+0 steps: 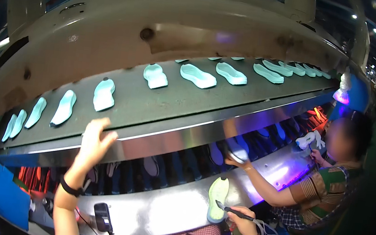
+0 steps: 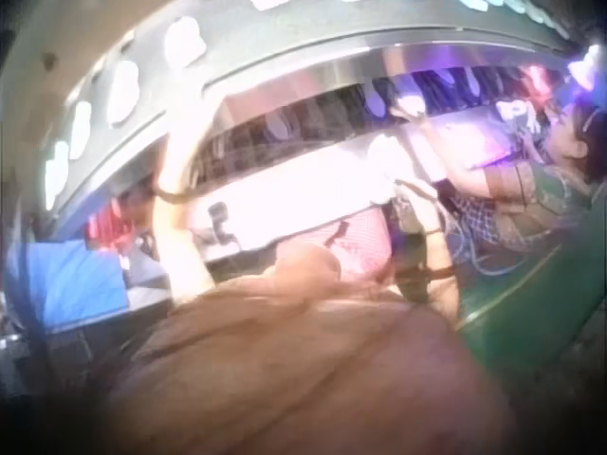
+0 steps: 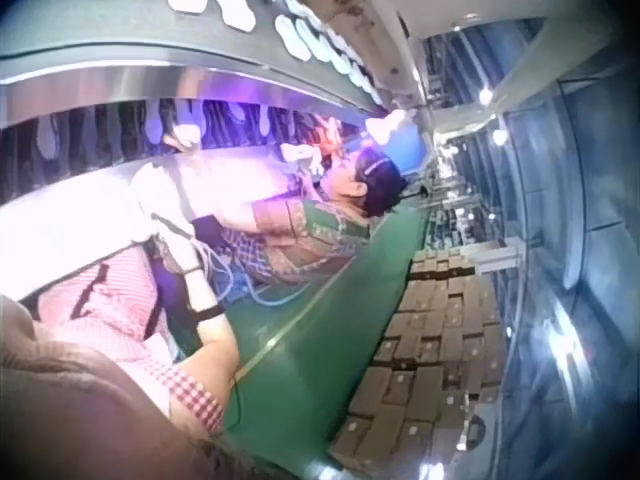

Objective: Apply adhesive to shoe soles using a brush in a manufacturing environment.

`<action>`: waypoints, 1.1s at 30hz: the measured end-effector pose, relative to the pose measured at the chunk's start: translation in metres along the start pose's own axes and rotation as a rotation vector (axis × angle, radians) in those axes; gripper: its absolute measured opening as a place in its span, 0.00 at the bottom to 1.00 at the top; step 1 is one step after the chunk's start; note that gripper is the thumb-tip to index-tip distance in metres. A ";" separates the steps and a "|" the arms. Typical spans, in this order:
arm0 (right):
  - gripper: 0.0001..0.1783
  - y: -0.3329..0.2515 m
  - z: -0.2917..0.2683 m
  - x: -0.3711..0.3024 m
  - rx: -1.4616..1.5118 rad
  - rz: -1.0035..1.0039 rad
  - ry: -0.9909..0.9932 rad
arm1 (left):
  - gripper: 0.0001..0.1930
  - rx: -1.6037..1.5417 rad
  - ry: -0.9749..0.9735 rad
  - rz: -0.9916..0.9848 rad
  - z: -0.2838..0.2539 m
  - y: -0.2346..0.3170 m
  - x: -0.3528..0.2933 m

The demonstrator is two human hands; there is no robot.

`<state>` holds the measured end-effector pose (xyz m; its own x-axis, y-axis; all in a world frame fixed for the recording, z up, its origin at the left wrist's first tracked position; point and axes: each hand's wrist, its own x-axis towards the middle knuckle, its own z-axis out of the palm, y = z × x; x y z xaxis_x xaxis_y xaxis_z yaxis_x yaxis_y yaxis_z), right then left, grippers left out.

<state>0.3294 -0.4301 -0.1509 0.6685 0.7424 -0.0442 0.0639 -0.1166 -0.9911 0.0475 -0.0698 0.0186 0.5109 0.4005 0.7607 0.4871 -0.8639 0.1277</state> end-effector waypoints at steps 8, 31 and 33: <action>0.10 0.038 0.011 0.011 0.120 -0.031 -0.085 | 0.34 0.639 -0.573 -0.278 -0.009 -0.043 0.075; 0.10 0.060 -0.013 0.023 -0.102 -0.383 -0.080 | 0.32 0.591 -0.509 0.074 0.149 -0.021 0.209; 0.13 0.049 -0.013 0.025 0.369 0.228 -0.095 | 0.33 0.566 -0.533 0.102 0.160 -0.013 0.207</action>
<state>0.3590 -0.4262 -0.1987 0.5627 0.7845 -0.2607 -0.3574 -0.0535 -0.9324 0.2600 0.0736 0.0726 0.7741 0.5436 0.3245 0.6330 -0.6746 -0.3798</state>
